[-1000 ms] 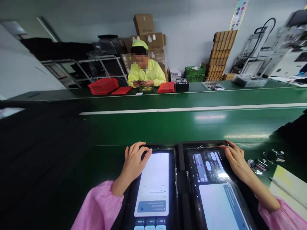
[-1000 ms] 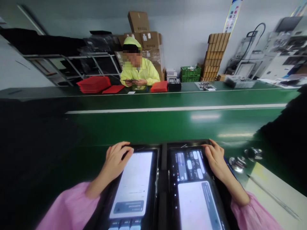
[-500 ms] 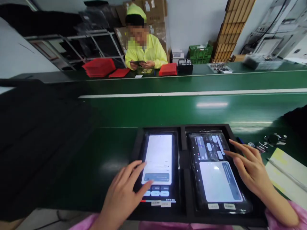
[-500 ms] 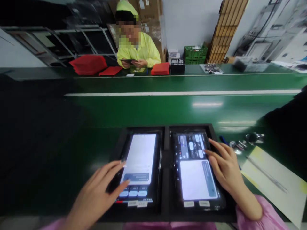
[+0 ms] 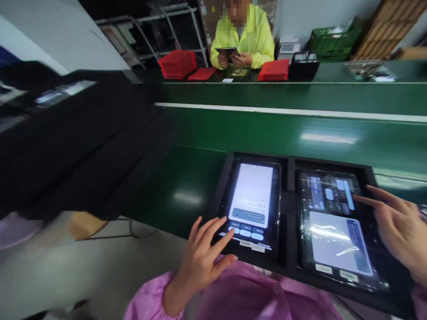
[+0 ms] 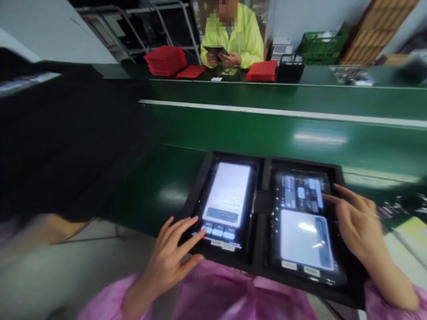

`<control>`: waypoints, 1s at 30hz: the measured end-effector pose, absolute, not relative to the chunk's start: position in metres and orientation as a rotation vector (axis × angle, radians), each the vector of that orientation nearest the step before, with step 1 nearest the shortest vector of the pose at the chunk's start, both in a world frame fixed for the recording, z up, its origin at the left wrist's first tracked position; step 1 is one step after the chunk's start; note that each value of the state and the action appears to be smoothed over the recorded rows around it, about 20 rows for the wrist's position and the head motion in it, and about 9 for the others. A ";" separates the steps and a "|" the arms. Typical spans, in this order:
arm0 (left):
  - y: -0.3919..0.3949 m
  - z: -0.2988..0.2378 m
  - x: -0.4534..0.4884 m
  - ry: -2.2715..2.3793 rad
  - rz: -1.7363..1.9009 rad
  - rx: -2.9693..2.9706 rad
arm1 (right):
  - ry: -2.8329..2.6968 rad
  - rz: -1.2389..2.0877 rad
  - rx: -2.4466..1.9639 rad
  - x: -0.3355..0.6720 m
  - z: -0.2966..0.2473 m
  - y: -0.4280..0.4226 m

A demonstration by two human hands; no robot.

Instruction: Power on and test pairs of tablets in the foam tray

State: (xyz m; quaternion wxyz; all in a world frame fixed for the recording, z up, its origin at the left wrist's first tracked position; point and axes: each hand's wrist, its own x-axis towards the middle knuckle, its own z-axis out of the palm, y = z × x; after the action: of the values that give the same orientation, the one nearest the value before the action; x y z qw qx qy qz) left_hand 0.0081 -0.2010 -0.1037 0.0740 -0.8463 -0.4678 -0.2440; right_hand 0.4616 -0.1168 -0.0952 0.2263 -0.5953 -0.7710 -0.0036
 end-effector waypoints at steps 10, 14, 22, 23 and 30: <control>-0.189 -0.098 0.053 -1.276 -0.813 -2.633 | -2.079 -0.062 -1.751 0.444 -0.090 -0.082; -0.189 -0.100 0.063 -1.309 -0.878 -2.626 | -2.035 -0.051 -1.762 0.441 -0.092 -0.081; -0.190 -0.096 0.055 -1.233 -0.721 -2.657 | -1.980 0.045 -1.813 0.433 -0.091 -0.085; -0.188 -0.096 0.054 -1.227 -0.724 -2.650 | -1.961 0.066 -1.822 0.431 -0.091 -0.085; -0.185 -0.113 0.028 -1.004 -0.546 -2.630 | -1.690 0.289 -1.847 0.432 -0.093 -0.093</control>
State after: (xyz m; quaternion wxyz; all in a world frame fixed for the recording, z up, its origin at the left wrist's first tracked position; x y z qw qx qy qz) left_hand 0.0283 -0.1855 -0.1129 0.1365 -0.9086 -0.3468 -0.1885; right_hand 0.4325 -0.0929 -0.0929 0.3057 -0.6978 -0.6386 0.1090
